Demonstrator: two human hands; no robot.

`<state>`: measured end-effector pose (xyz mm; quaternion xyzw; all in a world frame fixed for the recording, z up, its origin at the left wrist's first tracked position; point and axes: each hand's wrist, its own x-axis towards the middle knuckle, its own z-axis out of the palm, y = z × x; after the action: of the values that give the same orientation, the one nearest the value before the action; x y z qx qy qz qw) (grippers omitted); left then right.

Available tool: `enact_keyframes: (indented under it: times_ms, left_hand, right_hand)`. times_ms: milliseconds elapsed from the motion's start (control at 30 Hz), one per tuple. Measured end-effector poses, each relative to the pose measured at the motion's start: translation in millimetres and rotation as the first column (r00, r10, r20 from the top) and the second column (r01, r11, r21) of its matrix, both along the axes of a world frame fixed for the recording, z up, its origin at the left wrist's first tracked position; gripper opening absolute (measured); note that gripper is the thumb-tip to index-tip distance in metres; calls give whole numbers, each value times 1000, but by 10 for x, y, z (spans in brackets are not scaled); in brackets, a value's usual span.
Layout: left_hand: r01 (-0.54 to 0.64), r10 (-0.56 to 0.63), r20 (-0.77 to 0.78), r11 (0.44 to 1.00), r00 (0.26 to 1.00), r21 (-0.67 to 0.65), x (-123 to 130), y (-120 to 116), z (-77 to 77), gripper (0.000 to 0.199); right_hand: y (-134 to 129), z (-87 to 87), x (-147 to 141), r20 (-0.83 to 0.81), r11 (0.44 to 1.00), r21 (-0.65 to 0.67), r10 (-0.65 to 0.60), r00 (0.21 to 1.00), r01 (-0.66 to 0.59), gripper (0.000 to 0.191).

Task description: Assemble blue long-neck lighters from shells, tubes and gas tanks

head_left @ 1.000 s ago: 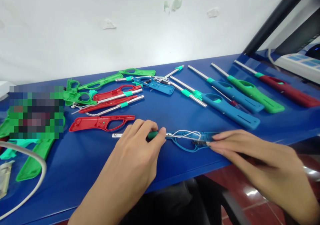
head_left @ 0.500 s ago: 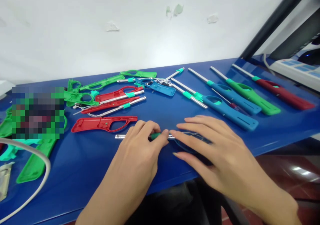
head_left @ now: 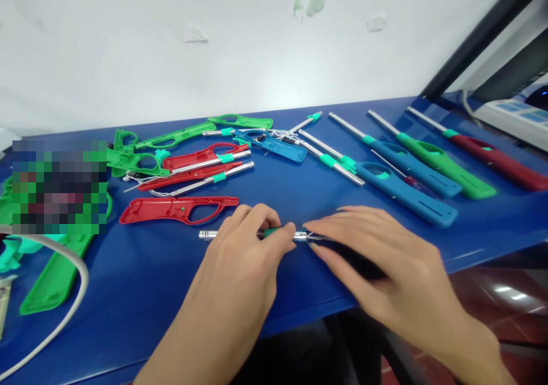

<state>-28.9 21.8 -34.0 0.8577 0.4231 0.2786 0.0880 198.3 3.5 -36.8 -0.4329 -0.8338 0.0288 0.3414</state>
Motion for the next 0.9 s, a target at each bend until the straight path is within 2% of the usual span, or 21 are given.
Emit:
enact_keyframes:
  times_ms: [133,333,400,467,533,633,900]
  left_hand:
    - [-9,10,-28,999,1000,34,-6,5,-2,39]
    - [-9,10,-15,998,1000,62,-15,8,3,21]
    - [-29,30,-22,998,999,51,-58,-5,2,22]
    - [-77,78,-29,996,996,54,-125,-15,5,33]
    - [-113,115,-25,991,993,65,-195,-12,17,30]
    - [-90,89,10,995,996,44,-252,19,49,13]
    - [-7,8,14,1000,1000,-18,-89,25,74,18]
  right_hand:
    - [0,-27,-3,-31,999,-37,-26,999,25,29]
    - [16,-67,30,41,999,-23,23,999,-22,25]
    - [18,-70,35,51,1000,-7,28,998,-27,25]
    - [21,-70,34,54,999,7,34,998,-35,26]
    - [23,-67,32,56,999,-1,41,998,-41,27]
    - [20,-58,31,59,999,-27,48,997,-46,28]
    - [10,-63,15,40,998,-41,56,998,-55,29]
